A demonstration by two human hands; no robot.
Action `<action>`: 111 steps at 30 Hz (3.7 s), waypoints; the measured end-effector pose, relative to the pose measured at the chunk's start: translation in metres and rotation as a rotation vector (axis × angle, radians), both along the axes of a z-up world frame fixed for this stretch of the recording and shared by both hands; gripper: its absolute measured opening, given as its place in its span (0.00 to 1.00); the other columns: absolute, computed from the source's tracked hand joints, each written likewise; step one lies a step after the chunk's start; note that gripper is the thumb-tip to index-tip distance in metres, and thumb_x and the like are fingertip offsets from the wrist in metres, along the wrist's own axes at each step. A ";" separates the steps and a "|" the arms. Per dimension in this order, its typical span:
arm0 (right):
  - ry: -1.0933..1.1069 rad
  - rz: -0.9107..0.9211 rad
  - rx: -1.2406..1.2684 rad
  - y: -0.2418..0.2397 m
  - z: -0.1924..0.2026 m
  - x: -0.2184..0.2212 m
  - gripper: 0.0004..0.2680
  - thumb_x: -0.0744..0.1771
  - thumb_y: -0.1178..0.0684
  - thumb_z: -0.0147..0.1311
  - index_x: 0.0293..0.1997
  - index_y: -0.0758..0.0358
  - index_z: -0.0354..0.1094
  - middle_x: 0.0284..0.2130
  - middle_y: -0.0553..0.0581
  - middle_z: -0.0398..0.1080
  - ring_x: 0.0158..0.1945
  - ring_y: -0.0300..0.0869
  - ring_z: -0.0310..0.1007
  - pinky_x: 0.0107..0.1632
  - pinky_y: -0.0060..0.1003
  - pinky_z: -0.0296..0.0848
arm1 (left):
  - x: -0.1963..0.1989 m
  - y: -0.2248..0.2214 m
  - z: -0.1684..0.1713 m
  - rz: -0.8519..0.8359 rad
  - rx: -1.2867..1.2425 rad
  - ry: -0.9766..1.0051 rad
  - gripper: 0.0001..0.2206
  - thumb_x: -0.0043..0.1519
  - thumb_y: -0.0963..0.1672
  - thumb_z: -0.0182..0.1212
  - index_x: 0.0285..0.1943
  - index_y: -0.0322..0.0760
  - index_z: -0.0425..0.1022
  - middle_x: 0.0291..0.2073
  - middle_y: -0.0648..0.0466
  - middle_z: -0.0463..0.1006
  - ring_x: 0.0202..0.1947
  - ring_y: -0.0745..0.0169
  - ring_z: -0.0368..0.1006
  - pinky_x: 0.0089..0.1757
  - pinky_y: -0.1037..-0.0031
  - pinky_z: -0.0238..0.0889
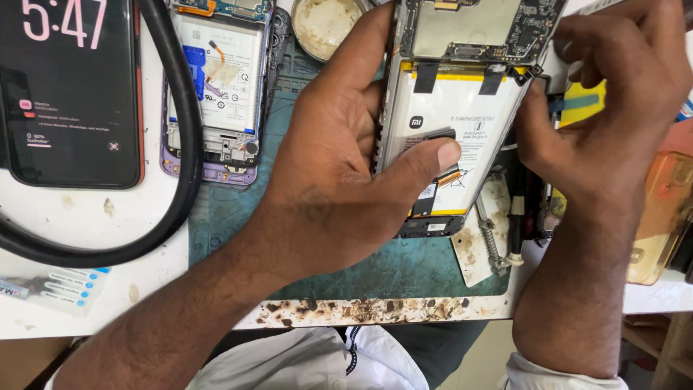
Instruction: The person disassembles a mobile phone by removing the internal components and the screen, then connects a charging cable to the main board and handles several disconnected phone parts on a repair bench.
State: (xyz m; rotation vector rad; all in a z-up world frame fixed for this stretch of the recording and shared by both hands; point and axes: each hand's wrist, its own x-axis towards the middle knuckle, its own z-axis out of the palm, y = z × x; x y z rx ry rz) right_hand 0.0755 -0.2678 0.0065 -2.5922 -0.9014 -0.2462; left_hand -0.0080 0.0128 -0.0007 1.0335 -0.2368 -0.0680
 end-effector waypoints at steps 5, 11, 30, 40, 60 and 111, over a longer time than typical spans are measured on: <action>0.065 -0.009 0.104 -0.003 -0.002 -0.007 0.08 0.69 0.69 0.57 0.54 0.71 0.71 0.44 0.56 0.64 0.40 0.36 0.63 0.42 0.25 0.61 | 0.002 0.000 -0.003 -0.020 -0.067 0.080 0.30 0.70 0.35 0.58 0.79 0.28 0.47 0.60 0.42 0.75 0.61 0.60 0.75 0.65 0.67 0.74; 0.158 -0.107 0.237 -0.002 -0.006 -0.016 0.05 0.71 0.67 0.60 0.50 0.72 0.70 0.40 0.55 0.64 0.34 0.34 0.62 0.37 0.24 0.58 | 0.004 -0.002 -0.006 -0.004 -0.064 0.074 0.28 0.71 0.36 0.59 0.77 0.28 0.48 0.58 0.42 0.76 0.59 0.61 0.78 0.61 0.68 0.75; 0.267 0.052 0.678 0.059 -0.011 -0.038 0.35 0.65 0.58 0.74 0.77 0.61 0.46 0.68 0.53 0.55 0.71 0.35 0.57 0.74 0.28 0.61 | -0.001 -0.012 -0.001 -0.159 -0.208 0.157 0.22 0.74 0.42 0.52 0.76 0.29 0.58 0.57 0.49 0.74 0.60 0.67 0.70 0.64 0.70 0.66; 0.509 -0.037 0.836 0.065 0.007 -0.040 0.30 0.65 0.59 0.71 0.72 0.70 0.52 0.59 0.56 0.62 0.58 0.36 0.66 0.62 0.28 0.72 | 0.002 -0.015 0.006 -0.121 0.024 0.111 0.25 0.63 0.36 0.54 0.72 0.28 0.58 0.54 0.52 0.74 0.57 0.70 0.70 0.61 0.73 0.68; 0.777 -0.061 1.073 0.062 0.006 -0.031 0.11 0.66 0.66 0.62 0.51 0.70 0.65 0.38 0.62 0.77 0.40 0.39 0.80 0.47 0.31 0.81 | 0.003 -0.013 0.009 -0.121 0.452 0.031 0.29 0.65 0.40 0.50 0.77 0.34 0.49 0.46 0.46 0.82 0.31 0.67 0.83 0.37 0.76 0.80; 0.645 -0.071 1.154 0.029 -0.014 -0.041 0.10 0.69 0.67 0.62 0.53 0.71 0.65 0.44 0.61 0.71 0.48 0.42 0.75 0.60 0.37 0.75 | 0.018 0.018 -0.013 0.244 0.183 -0.121 0.15 0.67 0.33 0.63 0.62 0.27 0.68 0.47 0.49 0.79 0.50 0.70 0.79 0.53 0.78 0.75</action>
